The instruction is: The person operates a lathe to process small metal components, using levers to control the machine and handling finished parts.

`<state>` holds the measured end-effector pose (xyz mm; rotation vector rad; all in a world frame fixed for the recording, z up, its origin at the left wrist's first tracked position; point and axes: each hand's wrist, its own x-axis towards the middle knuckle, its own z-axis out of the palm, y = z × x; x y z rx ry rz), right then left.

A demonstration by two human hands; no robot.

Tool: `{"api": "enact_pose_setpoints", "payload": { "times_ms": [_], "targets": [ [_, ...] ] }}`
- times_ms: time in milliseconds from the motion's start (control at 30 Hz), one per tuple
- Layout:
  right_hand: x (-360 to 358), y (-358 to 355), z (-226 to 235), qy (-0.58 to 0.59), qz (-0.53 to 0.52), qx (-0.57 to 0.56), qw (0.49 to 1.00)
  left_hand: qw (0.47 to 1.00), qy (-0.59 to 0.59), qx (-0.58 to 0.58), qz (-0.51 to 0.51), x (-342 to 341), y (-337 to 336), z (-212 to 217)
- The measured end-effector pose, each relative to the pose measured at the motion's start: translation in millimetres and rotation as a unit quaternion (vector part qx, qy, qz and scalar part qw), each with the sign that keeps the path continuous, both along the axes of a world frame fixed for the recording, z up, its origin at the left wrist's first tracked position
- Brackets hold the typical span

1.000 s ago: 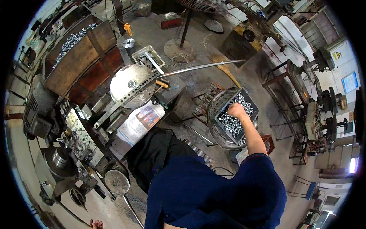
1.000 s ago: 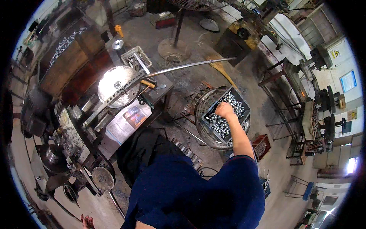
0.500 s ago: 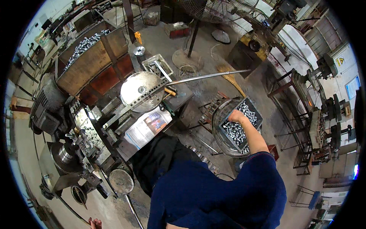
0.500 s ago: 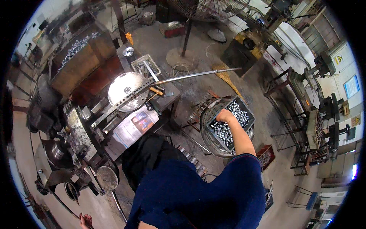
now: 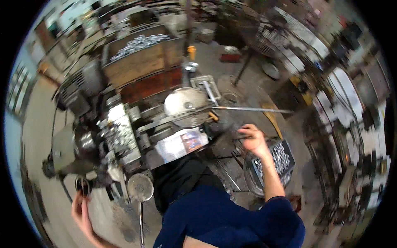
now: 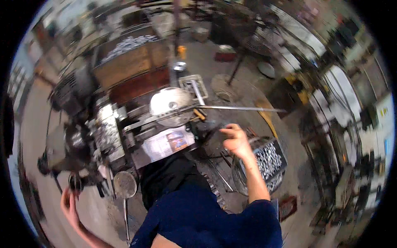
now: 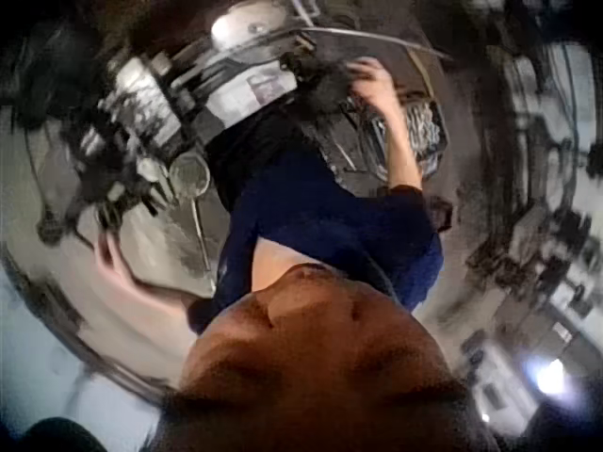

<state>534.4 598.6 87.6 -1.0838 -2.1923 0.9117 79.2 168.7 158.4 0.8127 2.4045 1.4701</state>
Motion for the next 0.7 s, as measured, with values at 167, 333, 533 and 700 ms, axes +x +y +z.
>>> {"api": "enact_pose_setpoints", "payload": {
  "times_ms": [167,333,533,700],
  "targets": [
    [-179.8,-62.2,39.5,0.183,0.375,0.014,0.909,0.946,-0.194,0.116,-0.234,55.7,149.9,-6.4],
    [-243.4,-107.6,64.8,0.206,0.531,-0.017,0.822,0.748,-0.501,0.295,-0.319,90.5,171.3,-28.7],
    [-257.1,-115.8,68.3,0.187,0.521,0.063,0.831,0.837,-0.394,0.273,-0.262,87.3,157.1,-29.3],
    [-273.6,-117.2,71.7,0.107,0.556,0.092,0.819,0.945,-0.196,0.067,-0.253,66.3,150.4,-13.3]
  ]
}}
